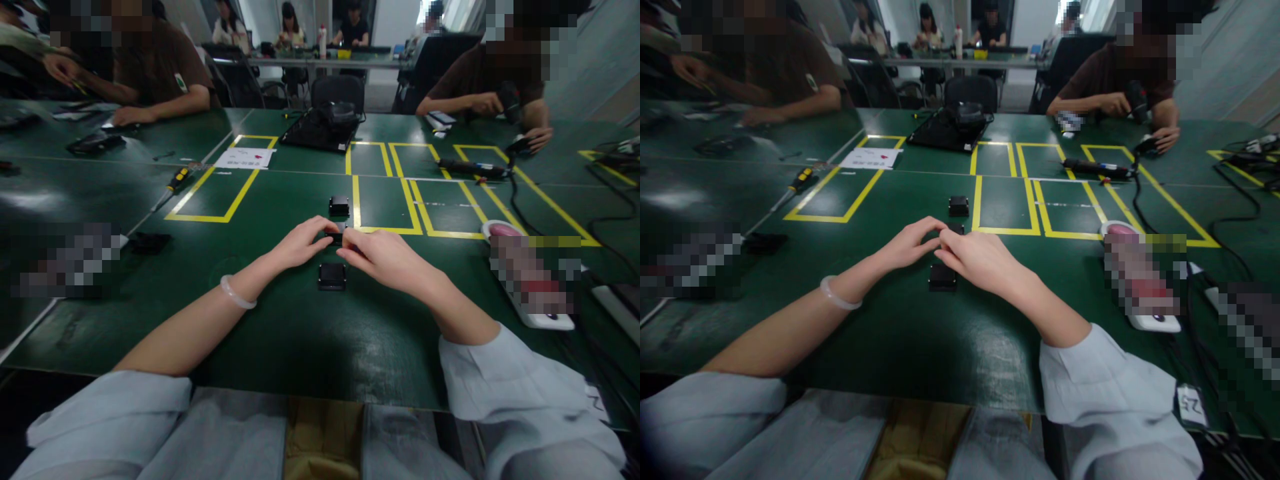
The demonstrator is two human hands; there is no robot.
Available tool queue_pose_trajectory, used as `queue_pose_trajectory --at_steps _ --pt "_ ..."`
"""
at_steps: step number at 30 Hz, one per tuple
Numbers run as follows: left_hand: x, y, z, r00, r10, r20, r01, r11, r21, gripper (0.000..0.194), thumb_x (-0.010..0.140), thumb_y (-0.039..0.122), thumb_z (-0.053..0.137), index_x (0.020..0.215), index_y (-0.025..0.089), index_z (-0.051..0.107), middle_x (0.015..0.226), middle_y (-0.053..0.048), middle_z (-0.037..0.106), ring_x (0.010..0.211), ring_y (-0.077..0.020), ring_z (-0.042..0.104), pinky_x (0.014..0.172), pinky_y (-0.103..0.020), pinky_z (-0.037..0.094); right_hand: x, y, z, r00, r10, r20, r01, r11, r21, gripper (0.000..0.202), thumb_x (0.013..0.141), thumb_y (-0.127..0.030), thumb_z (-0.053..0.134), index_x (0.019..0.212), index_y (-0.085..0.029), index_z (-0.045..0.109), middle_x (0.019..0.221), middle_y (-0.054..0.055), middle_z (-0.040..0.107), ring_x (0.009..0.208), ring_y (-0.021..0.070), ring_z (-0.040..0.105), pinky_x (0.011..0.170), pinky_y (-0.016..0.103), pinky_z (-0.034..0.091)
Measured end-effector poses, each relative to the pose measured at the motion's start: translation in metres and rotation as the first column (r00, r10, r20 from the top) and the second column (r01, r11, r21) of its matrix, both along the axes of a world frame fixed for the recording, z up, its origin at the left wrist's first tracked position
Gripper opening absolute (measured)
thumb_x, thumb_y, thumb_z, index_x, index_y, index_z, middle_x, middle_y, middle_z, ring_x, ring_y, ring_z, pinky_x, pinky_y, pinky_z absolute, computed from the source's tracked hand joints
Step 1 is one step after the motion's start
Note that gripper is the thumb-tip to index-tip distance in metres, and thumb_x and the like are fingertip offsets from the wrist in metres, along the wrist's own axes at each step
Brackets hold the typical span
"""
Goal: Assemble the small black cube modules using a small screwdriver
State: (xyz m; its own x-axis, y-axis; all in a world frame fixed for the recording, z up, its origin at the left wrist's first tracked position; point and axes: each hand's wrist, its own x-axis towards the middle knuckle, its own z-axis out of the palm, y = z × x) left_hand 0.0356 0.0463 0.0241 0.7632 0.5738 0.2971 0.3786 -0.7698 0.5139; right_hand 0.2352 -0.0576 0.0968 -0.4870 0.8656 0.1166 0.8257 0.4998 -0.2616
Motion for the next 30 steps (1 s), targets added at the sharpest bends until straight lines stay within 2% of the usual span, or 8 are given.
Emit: queue_pose_trajectory --at_steps 4,6,9,11,15,20,26,30 --pt "-0.015 -0.03 -0.004 0.999 -0.049 -0.016 0.045 0.984 -0.174 0.033 0.101 0.04 0.038 0.116 0.02 0.058 0.112 -0.006 0.062 0.105 -0.0204 0.058 0.093 -0.033 0.045 0.001 0.0 0.0 1.0 -0.009 -0.006 0.01 1.0 0.003 0.029 0.099 -0.041 0.039 0.096 -0.019 0.057 0.071 0.001 0.061 0.061 0.0138 0.051 0.057 0.026 0.024" --pt "-0.021 -0.04 -0.01 0.997 -0.068 -0.037 0.058 0.973 -0.225 0.035 0.1 0.045 0.042 0.122 0.021 0.055 0.118 -0.006 0.06 0.11 -0.0217 0.057 0.097 -0.034 0.043 0.002 0.0 0.0 1.0 -0.014 0.004 0.014 1.0 0.006 0.029 0.099 -0.041 0.04 0.094 -0.019 0.057 0.07 0.001 0.061 0.061 0.0138 0.051 0.057 0.026 0.023" --pt "-0.025 -0.052 -0.02 0.996 -0.029 -0.09 0.01 0.978 -0.209 0.047 0.09 0.053 0.058 0.127 0.024 0.053 0.12 -0.007 0.06 0.111 -0.025 0.055 0.097 -0.038 0.043 0.005 0.0 0.001 0.999 -0.022 0.049 0.022 1.0 0.019 0.027 0.098 -0.041 0.043 0.091 -0.02 0.059 0.07 0.001 0.062 0.062 0.0139 0.052 0.056 0.026 0.023" --pt "-0.024 -0.057 -0.023 0.994 0.016 -0.106 -0.035 0.983 -0.181 0.048 0.087 0.053 0.062 0.124 0.023 0.054 0.116 -0.007 0.06 0.108 -0.0254 0.055 0.095 -0.038 0.044 0.005 0.0 0.003 0.994 -0.041 0.103 0.039 0.999 0.027 0.026 0.097 -0.04 0.045 0.089 -0.02 0.06 0.069 0.001 0.063 0.061 0.0143 0.054 0.054 0.026 0.022" --pt "-0.021 -0.059 -0.025 0.99 0.039 -0.138 -0.06 0.986 -0.155 0.04 0.089 0.048 0.061 0.119 0.022 0.056 0.112 -0.007 0.06 0.105 -0.0256 0.055 0.09 -0.037 0.045 -0.001 -0.003 0.009 0.976 -0.076 0.205 0.066 0.996 0.053 0.022 0.095 -0.036 0.047 0.089 -0.02 0.061 0.069 0.003 0.065 0.062 0.0162 0.057 0.052 0.026 0.019" --pt "-0.021 -0.058 -0.028 0.988 0.046 -0.147 -0.066 0.989 -0.135 0.039 0.09 0.047 0.06 0.119 0.022 0.055 0.111 -0.007 0.06 0.104 -0.0257 0.055 0.09 -0.038 0.044 -0.012 -0.009 0.013 0.954 -0.117 0.277 0.099 0.992 0.079 0.028 0.098 -0.038 0.04 0.094 -0.019 0.061 0.074 0.007 0.069 0.065 0.0191 0.062 0.052 0.028 0.018" --pt "-0.023 -0.059 -0.028 0.993 0.026 -0.113 -0.042 0.989 -0.143 0.038 0.089 0.045 0.062 0.119 0.023 0.055 0.114 -0.007 0.06 0.105 -0.0249 0.056 0.09 -0.038 0.044 -0.008 -0.015 0.014 0.979 -0.057 0.197 0.062 0.998 -0.02 0.023 0.096 -0.026 0.039 0.112 -0.019 0.053 0.087 0.006 0.071 0.069 0.0185 0.062 0.055 0.027 0.023" --pt "-0.024 -0.059 -0.03 0.993 0.031 -0.11 -0.046 0.989 -0.139 0.037 0.089 0.045 0.062 0.119 0.023 0.055 0.114 -0.006 0.06 0.105 -0.0248 0.056 0.09 -0.037 0.045 -0.008 -0.017 0.016 0.979 -0.065 0.191 0.069 0.998 -0.012 0.021 0.096 -0.029 0.039 0.109 -0.019 0.053 0.088 0.006 0.071 0.07 0.0185 0.063 0.054 0.028 0.023"
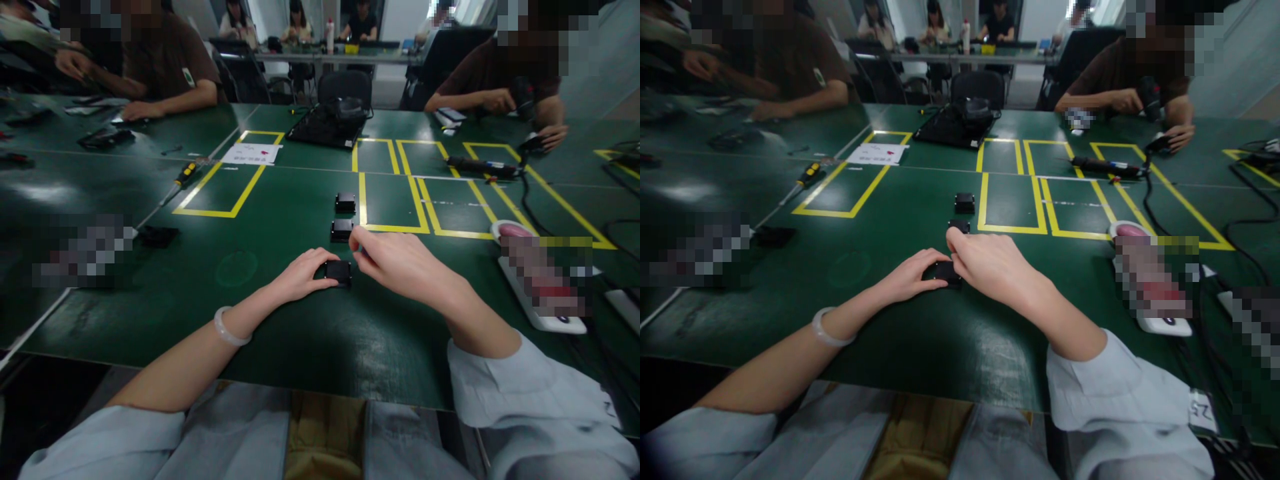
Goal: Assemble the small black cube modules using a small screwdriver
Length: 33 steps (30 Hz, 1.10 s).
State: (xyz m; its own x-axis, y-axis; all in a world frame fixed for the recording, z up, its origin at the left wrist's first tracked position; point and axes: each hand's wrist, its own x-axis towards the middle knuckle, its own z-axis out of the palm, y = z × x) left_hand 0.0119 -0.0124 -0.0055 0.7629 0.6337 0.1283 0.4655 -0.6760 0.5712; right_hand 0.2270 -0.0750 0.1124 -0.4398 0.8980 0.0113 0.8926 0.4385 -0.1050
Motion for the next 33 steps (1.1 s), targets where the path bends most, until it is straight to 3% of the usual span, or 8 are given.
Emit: queue_pose_trajectory --at_steps 3,6,14,20,23,29,33 --pt "-0.0005 0.0006 -0.002 1.0 -0.001 0.005 0.001 1.0 0.007 0.038 0.09 0.045 0.062 0.119 0.022 0.055 0.114 -0.007 0.061 0.105 -0.0248 0.056 0.089 -0.037 0.045 -0.003 0.0002 -0.0008 0.996 -0.031 0.079 0.028 0.999 0.033 0.029 0.099 -0.039 0.035 0.102 -0.019 0.056 0.08 0.007 0.071 0.067 0.0202 0.063 0.052 0.029 0.02" --pt "-0.0012 0.0012 -0.0032 1.0 -0.018 0.011 0.018 1.0 0.009 0.038 0.09 0.044 0.062 0.12 0.022 0.055 0.114 -0.007 0.061 0.105 -0.0246 0.056 0.089 -0.036 0.045 -0.0045 0.0008 -0.0024 0.99 -0.041 0.138 0.034 0.998 0.053 0.031 0.1 -0.038 0.033 0.1 -0.019 0.058 0.077 0.007 0.07 0.065 0.0208 0.063 0.052 0.029 0.017" --pt "-0.0022 0.0005 -0.0029 1.0 -0.013 0.011 0.013 1.0 0.011 0.039 0.089 0.043 0.063 0.122 0.023 0.055 0.116 -0.007 0.061 0.107 -0.0245 0.056 0.092 -0.037 0.045 -0.0052 -0.0047 -0.0019 1.0 0.026 -0.01 -0.026 0.999 0.026 0.02 0.094 -0.024 0.04 0.11 -0.018 0.05 0.088 0.005 0.07 0.067 0.0175 0.061 0.053 0.027 0.023" --pt "-0.0019 0.0002 -0.0022 1.0 -0.007 0.012 0.007 1.0 0.003 0.04 0.089 0.044 0.063 0.121 0.022 0.055 0.114 -0.007 0.061 0.106 -0.0246 0.057 0.089 -0.036 0.045 -0.0065 -0.0022 -0.0032 0.997 -0.015 0.07 0.011 0.998 0.057 0.026 0.099 -0.038 0.036 0.1 -0.019 0.054 0.076 0.006 0.069 0.063 0.0194 0.061 0.052 0.028 0.02" --pt "-0.0021 0.0006 -0.0024 1.0 -0.008 0.008 0.008 1.0 -0.005 0.04 0.089 0.043 0.063 0.122 0.023 0.055 0.115 -0.006 0.061 0.107 -0.0246 0.056 0.09 -0.037 0.045 -0.0058 -0.0017 -0.0029 0.995 -0.014 0.101 0.011 0.999 0.039 0.024 0.099 -0.034 0.035 0.102 -0.019 0.054 0.076 0.006 0.069 0.063 0.0193 0.061 0.053 0.028 0.019" --pt "-0.0024 0.001 -0.0024 1.0 -0.002 0.009 0.002 1.0 -0.005 0.04 0.088 0.045 0.063 0.121 0.023 0.055 0.115 -0.007 0.061 0.106 -0.025 0.057 0.09 -0.038 0.045 -0.0037 -0.0051 -0.0013 0.999 0.031 -0.023 -0.031 0.999 0.018 0.02 0.093 -0.024 0.041 0.111 -0.019 0.049 0.085 0.005 0.07 0.065 0.0175 0.06 0.053 0.026 0.022" --pt "-0.0022 0.0006 -0.0024 1.0 -0.005 -0.003 0.005 1.0 0.0 0.038 0.089 0.044 0.063 0.119 0.022 0.056 0.114 -0.007 0.062 0.104 -0.0246 0.057 0.089 -0.037 0.045 -0.0049 -0.0041 -0.0016 1.0 0.015 -0.001 -0.015 0.999 0.031 0.021 0.097 -0.033 0.039 0.103 -0.019 0.052 0.081 0.005 0.069 0.065 0.0185 0.06 0.052 0.027 0.021"
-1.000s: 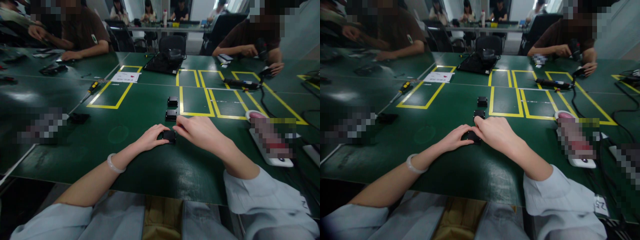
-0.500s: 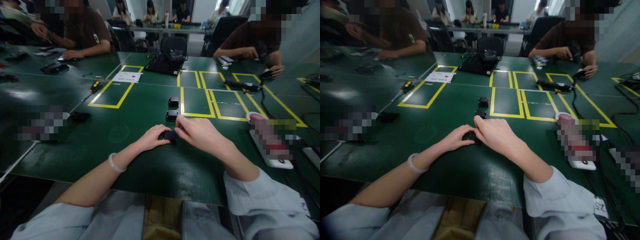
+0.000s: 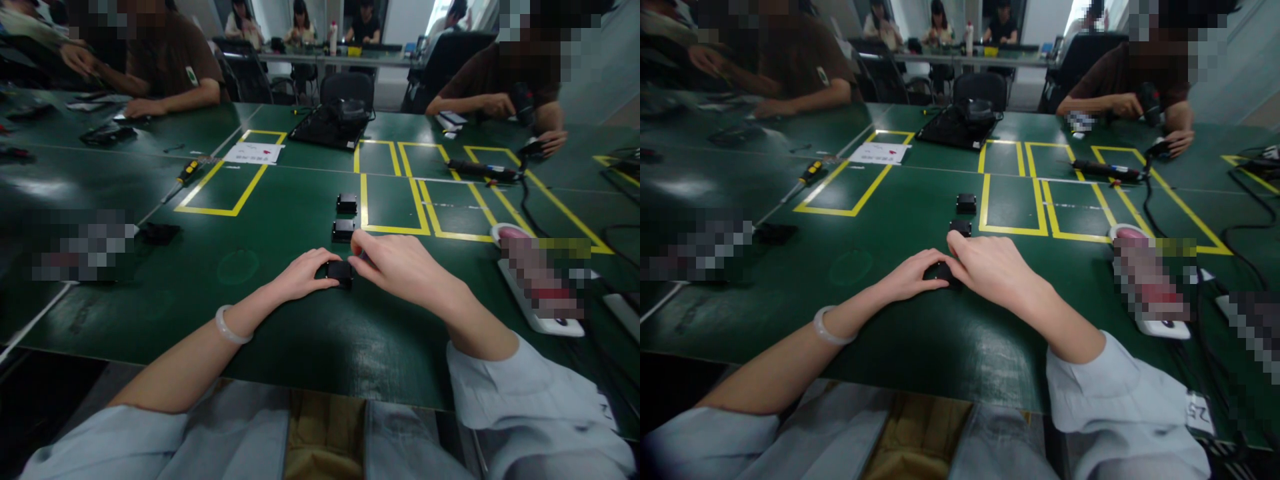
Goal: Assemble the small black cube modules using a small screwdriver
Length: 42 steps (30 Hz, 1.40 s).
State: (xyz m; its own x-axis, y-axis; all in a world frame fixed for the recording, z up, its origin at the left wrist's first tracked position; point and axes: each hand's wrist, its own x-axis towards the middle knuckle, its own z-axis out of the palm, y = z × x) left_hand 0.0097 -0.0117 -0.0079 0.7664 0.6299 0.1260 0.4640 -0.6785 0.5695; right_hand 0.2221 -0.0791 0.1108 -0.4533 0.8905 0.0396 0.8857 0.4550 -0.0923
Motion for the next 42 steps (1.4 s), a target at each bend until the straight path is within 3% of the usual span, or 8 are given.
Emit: queue_pose_trajectory --at_steps 5,14,20,29,36,42 --pt "0.0 0.0002 -0.0017 1.0 0.003 0.01 -0.003 1.0 0.003 0.039 0.088 0.044 0.064 0.12 0.022 0.055 0.114 -0.006 0.061 0.105 -0.0247 0.057 0.089 -0.037 0.045 -0.001 0.0031 -0.002 0.997 -0.017 0.07 0.017 1.0 -0.004 0.024 0.1 -0.036 0.036 0.102 -0.019 0.054 0.076 0.005 0.068 0.063 0.019 0.06 0.052 0.028 0.019" --pt "0.0008 -0.0002 0.0013 1.0 -0.003 0.003 0.003 1.0 -0.006 0.039 0.089 0.044 0.063 0.12 0.023 0.055 0.114 -0.007 0.061 0.106 -0.0251 0.057 0.089 -0.037 0.045 0.0018 0.0012 -0.0011 0.999 0.017 -0.039 -0.019 0.999 -0.038 0.017 0.094 -0.024 0.041 0.108 -0.019 0.049 0.086 0.004 0.069 0.066 0.0172 0.06 0.053 0.027 0.023" --pt "-0.0004 0.0001 -0.0006 1.0 -0.004 0.018 0.004 1.0 -0.003 0.04 0.088 0.044 0.064 0.121 0.022 0.055 0.114 -0.007 0.062 0.105 -0.0251 0.057 0.089 -0.037 0.046 -0.0039 0.0041 -0.0018 0.999 -0.029 0.039 0.03 0.999 -0.013 0.025 0.099 -0.037 0.037 0.103 -0.019 0.053 0.077 0.005 0.068 0.064 0.0192 0.06 0.053 0.028 0.021" --pt "-0.001 -0.0002 0.0005 1.0 -0.009 0.023 0.009 1.0 -0.002 0.04 0.088 0.043 0.064 0.122 0.023 0.055 0.116 -0.007 0.061 0.105 -0.0249 0.056 0.09 -0.037 0.045 -0.0009 0.0023 -0.0041 0.997 0.027 -0.076 -0.029 0.999 -0.023 0.019 0.093 -0.025 0.041 0.111 -0.019 0.048 0.087 0.005 0.069 0.066 0.0166 0.058 0.055 0.027 0.025" --pt "-0.0009 0.0 -0.0012 1.0 0.0 0.013 0.0 1.0 -0.004 0.04 0.088 0.043 0.064 0.122 0.022 0.055 0.114 -0.006 0.061 0.105 -0.0245 0.056 0.089 -0.036 0.045 -0.0042 0.0053 -0.0028 0.999 -0.037 0.013 0.037 0.999 -0.027 0.024 0.099 -0.036 0.037 0.103 -0.019 0.052 0.077 0.005 0.067 0.063 0.0181 0.058 0.053 0.027 0.022" --pt "-0.0008 0.0001 0.0003 1.0 -0.004 0.007 0.004 1.0 -0.007 0.04 0.089 0.042 0.064 0.123 0.023 0.055 0.115 -0.007 0.061 0.106 -0.0246 0.056 0.091 -0.036 0.045 0.001 0.005 -0.0046 0.999 0.01 -0.045 -0.012 0.999 -0.03 0.019 0.096 -0.025 0.038 0.11 -0.019 0.049 0.087 0.005 0.069 0.067 0.0169 0.059 0.054 0.027 0.025"
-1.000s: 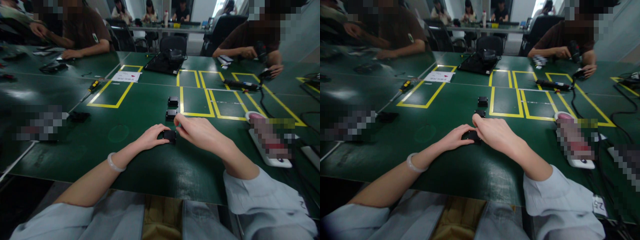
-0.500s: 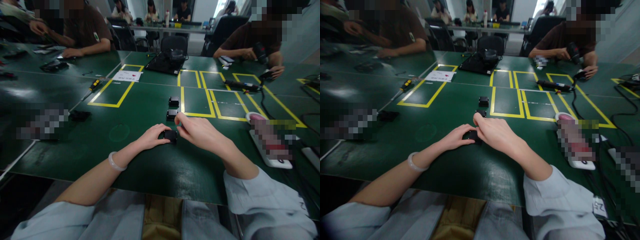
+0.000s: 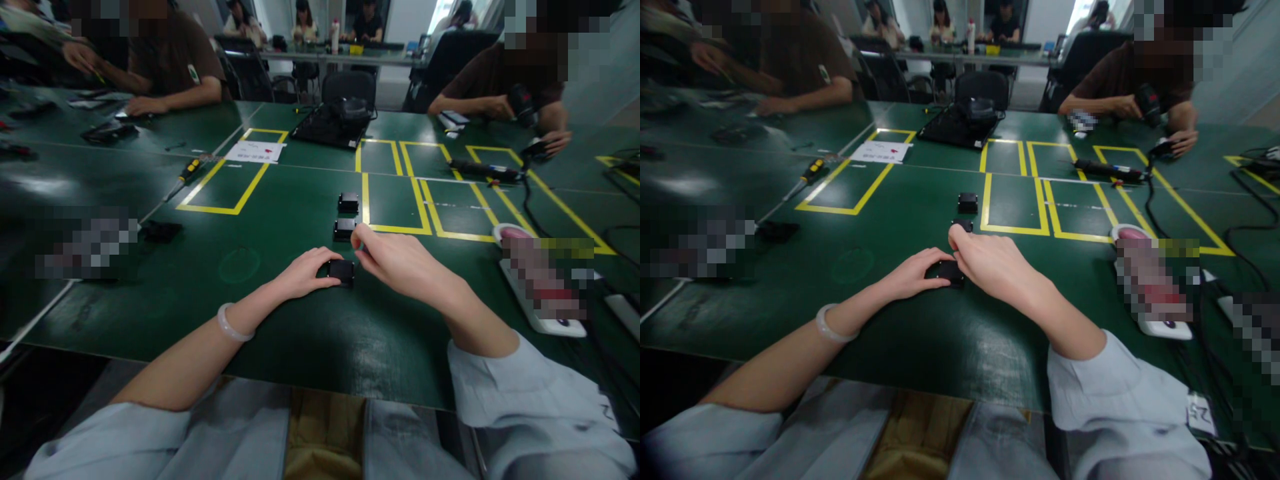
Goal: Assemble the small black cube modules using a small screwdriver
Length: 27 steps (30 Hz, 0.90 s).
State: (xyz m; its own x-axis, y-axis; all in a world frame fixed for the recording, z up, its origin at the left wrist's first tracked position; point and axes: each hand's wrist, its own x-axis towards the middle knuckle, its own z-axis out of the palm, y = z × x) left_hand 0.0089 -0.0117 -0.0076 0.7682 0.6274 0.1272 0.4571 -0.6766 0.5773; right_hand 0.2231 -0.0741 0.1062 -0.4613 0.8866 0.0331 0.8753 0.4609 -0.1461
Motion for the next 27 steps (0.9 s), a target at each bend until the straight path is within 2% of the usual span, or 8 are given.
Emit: queue_pose_trajectory --at_steps 3,9,12,16,20,23,27 --pt "0.0001 0.0 -0.0003 1.0 -0.003 0.004 0.003 1.0 -0.002 0.038 0.089 0.042 0.064 0.121 0.022 0.056 0.114 -0.007 0.061 0.106 -0.0247 0.056 0.09 -0.036 0.045 0.0004 -0.0007 0.0011 1.0 -0.011 -0.001 0.011 1.0 0.01 0.019 0.094 -0.025 0.04 0.109 -0.019 0.05 0.086 0.004 0.069 0.066 0.0166 0.059 0.055 0.027 0.025" --pt "0.0006 -0.0002 -0.0007 1.0 -0.002 0.018 0.002 1.0 -0.004 0.038 0.088 0.043 0.064 0.119 0.022 0.057 0.112 -0.006 0.062 0.103 -0.0243 0.057 0.087 -0.035 0.045 -0.0029 0.0007 0.0023 0.99 -0.064 0.126 0.058 0.997 0.048 0.031 0.099 -0.04 0.036 0.097 -0.019 0.058 0.075 0.006 0.069 0.065 0.0188 0.061 0.054 0.028 0.021" --pt "0.0008 -0.0003 0.0004 1.0 -0.007 0.018 0.007 1.0 -0.007 0.039 0.089 0.042 0.063 0.121 0.023 0.056 0.113 -0.006 0.062 0.105 -0.0243 0.057 0.089 -0.035 0.045 -0.0024 0.0016 0.0007 0.986 -0.069 0.154 0.06 0.996 0.062 0.03 0.1 -0.036 0.034 0.099 -0.019 0.059 0.074 0.006 0.069 0.064 0.0194 0.061 0.054 0.028 0.02" --pt "0.0008 -0.0005 0.0015 1.0 0.001 0.013 -0.001 1.0 -0.006 0.04 0.089 0.044 0.063 0.122 0.023 0.056 0.115 -0.007 0.061 0.107 -0.0249 0.057 0.09 -0.036 0.045 -0.0006 -0.0001 -0.0006 0.998 -0.02 0.062 0.018 0.999 0.029 0.025 0.096 -0.028 0.038 0.113 -0.018 0.053 0.079 0.004 0.069 0.064 0.0184 0.061 0.053 0.028 0.022" --pt "0.001 -0.0007 0.0009 1.0 0.005 0.009 -0.005 1.0 -0.012 0.04 0.088 0.045 0.063 0.12 0.022 0.056 0.115 -0.007 0.062 0.106 -0.0252 0.057 0.09 -0.037 0.045 0.0001 -0.0029 0.0012 1.0 -0.001 0.009 0.001 1.0 0.024 0.022 0.093 -0.024 0.041 0.111 -0.018 0.052 0.082 0.004 0.069 0.066 0.0176 0.061 0.054 0.027 0.022" --pt "0.0012 -0.0006 0.0001 1.0 0.007 0.01 -0.007 1.0 -0.008 0.039 0.088 0.045 0.063 0.119 0.022 0.056 0.114 -0.006 0.062 0.105 -0.025 0.057 0.09 -0.037 0.045 -0.0003 -0.0027 0.0023 1.0 -0.008 0.026 0.007 0.999 0.034 0.02 0.095 -0.03 0.041 0.104 -0.019 0.054 0.078 0.004 0.068 0.064 0.0175 0.06 0.053 0.028 0.021" --pt "0.0016 -0.0008 0.0012 1.0 0.011 -0.002 -0.011 1.0 -0.003 0.04 0.088 0.046 0.062 0.12 0.022 0.056 0.113 -0.006 0.062 0.104 -0.025 0.057 0.087 -0.036 0.045 -0.0004 0.0003 0.0006 0.996 -0.028 0.086 0.025 0.999 0.039 0.028 0.099 -0.04 0.037 0.098 -0.02 0.057 0.072 0.004 0.067 0.062 0.0184 0.059 0.052 0.028 0.019"
